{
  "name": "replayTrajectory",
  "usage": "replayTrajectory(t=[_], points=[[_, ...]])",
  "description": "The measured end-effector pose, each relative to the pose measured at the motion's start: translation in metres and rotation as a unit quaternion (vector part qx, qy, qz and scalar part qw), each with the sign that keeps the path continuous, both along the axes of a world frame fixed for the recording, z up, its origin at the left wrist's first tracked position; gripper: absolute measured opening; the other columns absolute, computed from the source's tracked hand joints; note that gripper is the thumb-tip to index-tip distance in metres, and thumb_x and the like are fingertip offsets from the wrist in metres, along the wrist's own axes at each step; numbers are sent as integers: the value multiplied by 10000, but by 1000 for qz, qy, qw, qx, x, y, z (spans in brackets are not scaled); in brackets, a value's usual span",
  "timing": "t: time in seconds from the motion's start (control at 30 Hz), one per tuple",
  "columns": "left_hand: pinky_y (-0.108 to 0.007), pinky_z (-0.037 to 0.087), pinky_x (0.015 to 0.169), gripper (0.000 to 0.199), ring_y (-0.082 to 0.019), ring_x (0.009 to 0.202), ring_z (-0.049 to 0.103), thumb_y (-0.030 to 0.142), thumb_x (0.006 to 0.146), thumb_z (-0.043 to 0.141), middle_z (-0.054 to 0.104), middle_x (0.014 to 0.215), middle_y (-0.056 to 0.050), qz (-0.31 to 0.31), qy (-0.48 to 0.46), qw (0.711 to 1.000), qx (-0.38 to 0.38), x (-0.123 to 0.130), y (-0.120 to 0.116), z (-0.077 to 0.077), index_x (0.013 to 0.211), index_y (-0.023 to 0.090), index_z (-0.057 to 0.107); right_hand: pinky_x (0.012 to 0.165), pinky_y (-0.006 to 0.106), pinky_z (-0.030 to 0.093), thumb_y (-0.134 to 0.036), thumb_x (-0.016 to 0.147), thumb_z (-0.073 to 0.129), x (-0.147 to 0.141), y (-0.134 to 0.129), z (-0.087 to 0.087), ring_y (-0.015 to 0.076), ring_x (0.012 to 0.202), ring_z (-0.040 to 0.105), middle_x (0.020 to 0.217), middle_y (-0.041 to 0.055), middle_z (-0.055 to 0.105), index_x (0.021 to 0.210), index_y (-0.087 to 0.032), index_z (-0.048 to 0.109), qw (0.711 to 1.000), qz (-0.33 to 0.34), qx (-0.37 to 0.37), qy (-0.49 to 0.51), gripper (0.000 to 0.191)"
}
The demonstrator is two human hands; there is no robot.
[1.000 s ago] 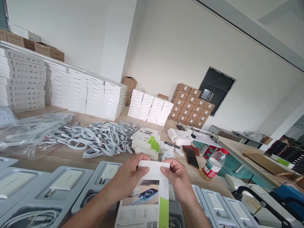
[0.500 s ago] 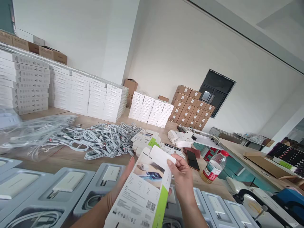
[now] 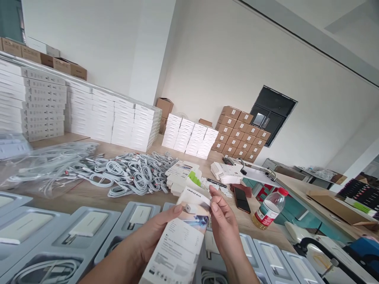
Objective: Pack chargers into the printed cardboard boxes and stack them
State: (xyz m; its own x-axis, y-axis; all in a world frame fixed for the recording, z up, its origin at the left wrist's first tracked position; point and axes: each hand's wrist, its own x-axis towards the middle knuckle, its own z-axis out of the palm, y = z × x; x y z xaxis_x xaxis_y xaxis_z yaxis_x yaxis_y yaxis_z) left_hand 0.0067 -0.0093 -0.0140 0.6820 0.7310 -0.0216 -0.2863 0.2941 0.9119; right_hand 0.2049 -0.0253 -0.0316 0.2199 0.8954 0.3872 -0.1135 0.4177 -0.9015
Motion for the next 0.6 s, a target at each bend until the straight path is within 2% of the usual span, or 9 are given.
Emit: replayTrajectory(t=[0.07,0.1,0.17,0.23,0.3,0.4,0.5,0.53,0.6], points=[[-388,516,884,690,-339,1040,684,704,660,653,769,975,-148,-28,-32,997,-70,-1,0,3,1016,116,714,777,298,502,-562,799,697,1,-1,1,235,1137,588,1341,64,586,1162,-299,628,1000,-1,-24,-4,453],[-381,522,870,678,-335,1018,692,683,650,680,772,962,-150,-32,-45,994,-95,-1,1,4,1019,116,717,661,265,484,-603,813,658,1,-2,2,215,1000,640,1251,80,641,1242,-294,595,998,22,-48,-25,533],[-393,539,820,623,-327,914,719,617,679,711,775,914,-158,-23,-62,993,-99,-3,3,7,1042,110,717,483,224,368,-672,843,561,0,-5,4,167,691,638,986,83,717,1243,-234,618,986,102,-97,-87,596],[-412,547,796,567,-318,842,730,526,724,730,775,912,-166,-10,-75,995,-71,-4,5,9,1105,107,701,437,217,307,-693,840,542,-2,-8,7,131,527,557,752,43,696,1117,-189,694,970,164,-114,-137,595],[-415,548,800,543,-317,867,727,457,759,734,772,973,-164,17,-64,997,-30,-4,6,9,1181,121,673,459,222,352,-665,821,594,-3,-11,11,131,522,536,666,17,667,980,-180,742,968,167,-108,-155,532],[-383,538,816,521,-321,984,696,477,802,692,759,1075,-124,84,35,991,97,-4,11,9,1217,163,669,592,283,481,-613,808,650,-3,-13,18,194,662,616,732,41,713,897,-180,769,977,134,-89,-143,458],[-348,516,811,448,-312,1002,670,524,854,587,768,1035,-59,157,160,936,272,-5,16,8,1137,202,716,760,379,533,-549,819,674,-4,-13,21,256,802,669,863,68,754,993,-198,768,981,121,-66,-134,403],[-339,511,795,433,-306,974,672,529,868,553,771,1002,-45,171,190,917,307,-6,18,7,1099,208,729,783,397,535,-535,822,676,-5,-13,21,264,816,675,882,72,757,1013,-202,765,982,121,-60,-132,394],[-325,509,753,419,-297,919,680,533,873,531,771,960,-37,185,220,902,323,-6,20,7,1024,204,742,778,411,541,-534,816,683,-8,-13,19,272,809,681,877,80,760,1005,-196,770,984,122,-58,-118,397]])
